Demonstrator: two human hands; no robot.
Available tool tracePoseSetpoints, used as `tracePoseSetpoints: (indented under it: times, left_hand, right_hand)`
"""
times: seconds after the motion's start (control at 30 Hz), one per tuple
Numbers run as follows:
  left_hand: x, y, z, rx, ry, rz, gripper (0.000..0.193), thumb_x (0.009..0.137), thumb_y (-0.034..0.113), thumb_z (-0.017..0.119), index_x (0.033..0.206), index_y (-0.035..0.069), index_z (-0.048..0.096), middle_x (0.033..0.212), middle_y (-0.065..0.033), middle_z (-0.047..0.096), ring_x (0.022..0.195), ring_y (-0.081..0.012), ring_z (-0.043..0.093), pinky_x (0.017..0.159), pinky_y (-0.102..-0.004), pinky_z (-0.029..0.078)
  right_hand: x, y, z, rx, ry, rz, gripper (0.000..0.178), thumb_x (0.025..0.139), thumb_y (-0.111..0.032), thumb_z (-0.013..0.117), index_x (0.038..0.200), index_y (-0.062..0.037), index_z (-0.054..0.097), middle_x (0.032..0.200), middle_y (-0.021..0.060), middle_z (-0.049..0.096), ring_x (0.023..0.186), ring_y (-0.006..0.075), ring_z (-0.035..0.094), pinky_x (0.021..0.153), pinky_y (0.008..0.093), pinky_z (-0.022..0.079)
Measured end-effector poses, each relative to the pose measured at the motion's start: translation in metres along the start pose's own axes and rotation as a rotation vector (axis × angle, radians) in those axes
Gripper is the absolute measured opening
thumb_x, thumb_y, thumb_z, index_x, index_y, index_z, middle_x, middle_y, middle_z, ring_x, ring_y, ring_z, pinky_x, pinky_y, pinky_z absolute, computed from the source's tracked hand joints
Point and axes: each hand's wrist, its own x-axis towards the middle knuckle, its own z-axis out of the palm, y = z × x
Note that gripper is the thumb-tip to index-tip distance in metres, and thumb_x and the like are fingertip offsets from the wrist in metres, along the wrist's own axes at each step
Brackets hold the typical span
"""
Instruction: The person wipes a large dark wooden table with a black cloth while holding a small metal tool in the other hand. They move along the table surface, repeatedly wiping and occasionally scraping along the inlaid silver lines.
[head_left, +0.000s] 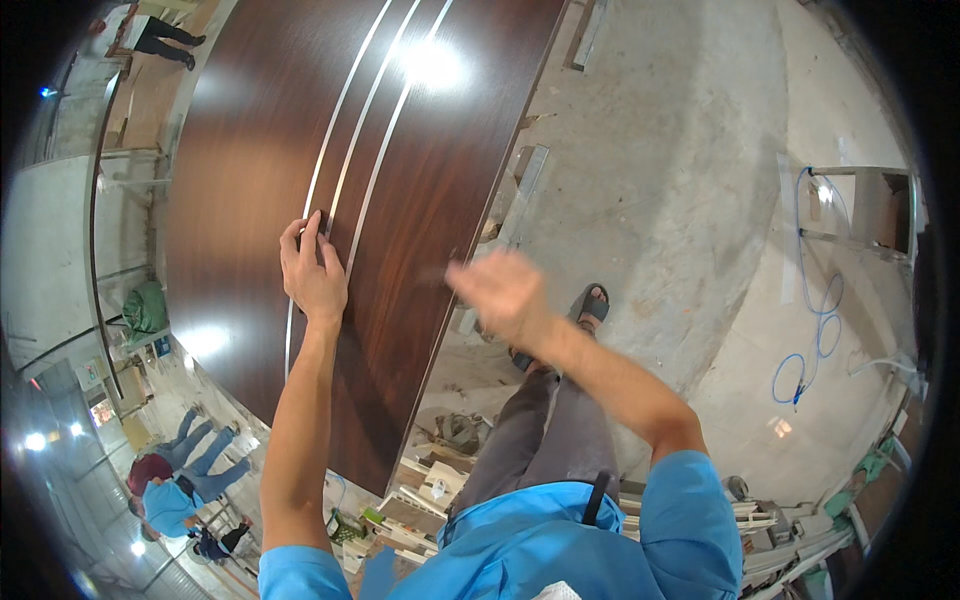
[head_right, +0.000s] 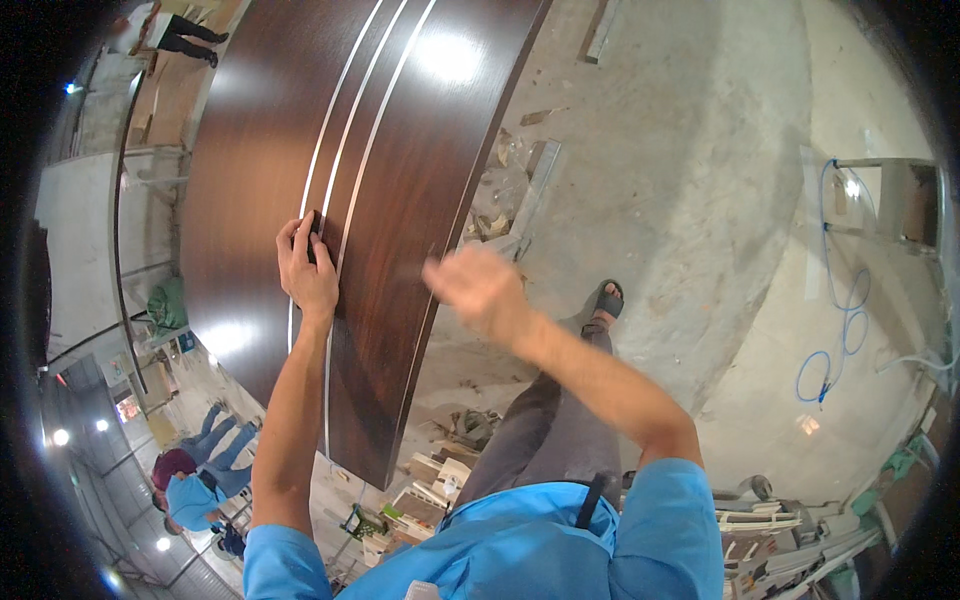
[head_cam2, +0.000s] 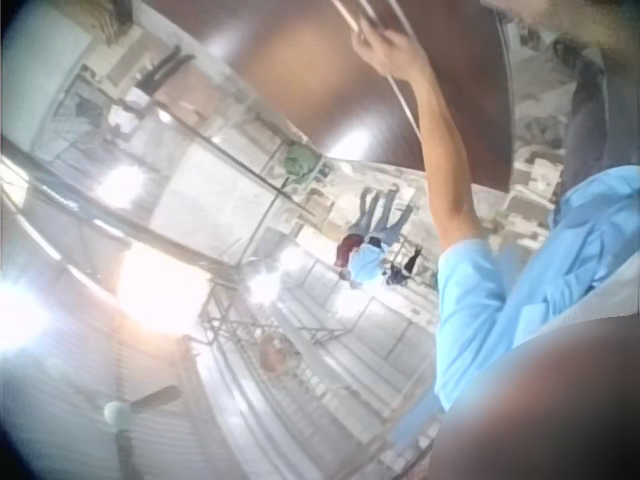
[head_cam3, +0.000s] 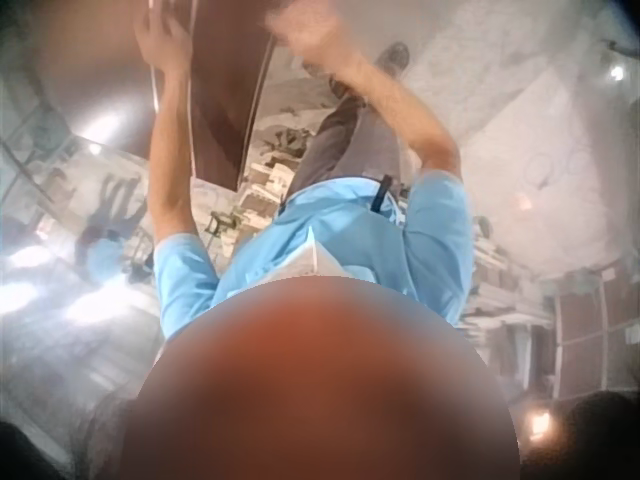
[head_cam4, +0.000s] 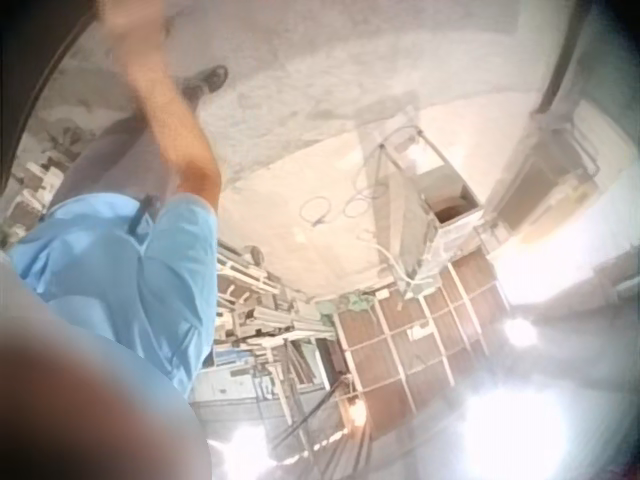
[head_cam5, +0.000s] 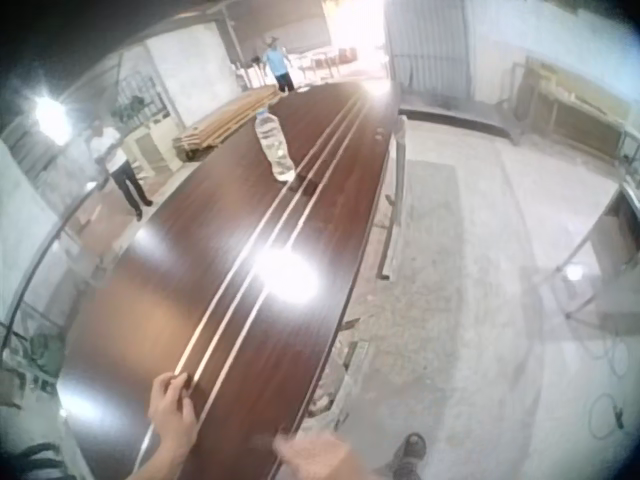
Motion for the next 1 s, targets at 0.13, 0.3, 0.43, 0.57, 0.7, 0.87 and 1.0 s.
tracePoseSetpoints:
  times: [0.13,0.3,0.43,0.57,0.7,0.87,1.0]
  left_hand:
    - [0.003,0.001,-0.001,0.006,0.007,0.008,0.035,0.101,0.01,0.06,0.133,0.013,0.071,0.13,-0.0096,0.064,0.119,-0.0305,0.066,0.099,-0.043,0.053]
    - [0.005,0.001,0.0,0.03,-0.007,0.013,0.035,0.101,0.01,0.059,0.134,0.013,0.071,0.131,-0.0102,0.063,0.12,-0.0309,0.065,0.099,-0.0432,0.053]
    - [0.006,0.001,0.0,0.028,0.002,0.014,0.035,0.101,0.009,0.06,0.133,0.014,0.072,0.13,-0.0099,0.063,0.119,-0.031,0.065,0.099,-0.044,0.053]
    - [0.005,0.0,0.0,0.005,0.002,-0.008,0.035,0.1,0.008,0.06,0.132,0.014,0.073,0.129,-0.0093,0.063,0.118,-0.0304,0.065,0.098,-0.0437,0.053]
    - [0.004,0.0,-0.001,0.015,0.003,0.0,0.035,0.1,0.009,0.06,0.133,0.014,0.073,0.129,-0.0088,0.063,0.118,-0.0295,0.065,0.098,-0.042,0.054]
    - [0.003,0.002,-0.003,-0.019,-0.005,-0.033,0.035,0.1,0.009,0.061,0.132,0.015,0.073,0.128,-0.0082,0.064,0.118,-0.0291,0.066,0.097,-0.0413,0.054]
    - [0.004,0.001,-0.003,-0.002,0.021,0.004,0.035,0.099,0.01,0.062,0.132,0.016,0.074,0.129,-0.0081,0.064,0.117,-0.0296,0.066,0.096,-0.042,0.055]
  right_hand:
    - [0.016,0.01,-0.009,0.008,0.096,0.131,0.015,0.088,-0.005,0.072,0.1,-0.0089,0.079,0.088,0.0077,0.074,0.082,0.0274,0.07,0.07,0.0401,0.057]
    - [0.078,0.164,-0.003,-0.041,0.498,0.467,0.013,0.094,-0.01,0.071,0.105,-0.0085,0.078,0.089,0.0127,0.07,0.08,0.0321,0.067,0.072,0.0418,0.053]
    - [0.073,0.169,0.009,-0.137,0.431,0.33,0.018,0.088,-0.005,0.073,0.105,-0.01,0.08,0.089,0.0116,0.071,0.08,0.03,0.067,0.069,0.0409,0.054]
    - [0.023,0.08,0.011,-0.023,0.292,0.239,0.027,0.081,-0.001,0.074,0.104,-0.0123,0.081,0.092,0.0073,0.074,0.08,0.0264,0.069,0.068,0.0413,0.056]
    - [0.004,0.058,0.006,0.079,0.219,0.186,0.029,0.083,-0.001,0.074,0.108,-0.0126,0.08,0.095,0.0081,0.076,0.083,0.0279,0.071,0.071,0.0406,0.058]
    - [0.053,0.134,0.01,-0.08,0.476,0.367,0.017,0.089,-0.005,0.076,0.105,-0.01,0.079,0.089,0.0079,0.072,0.082,0.0295,0.068,0.071,0.0431,0.055]
    - [0.033,0.106,0.018,-0.124,0.342,0.232,0.02,0.089,-0.002,0.075,0.108,-0.0074,0.08,0.088,0.0094,0.073,0.078,0.0279,0.068,0.068,0.0395,0.054]
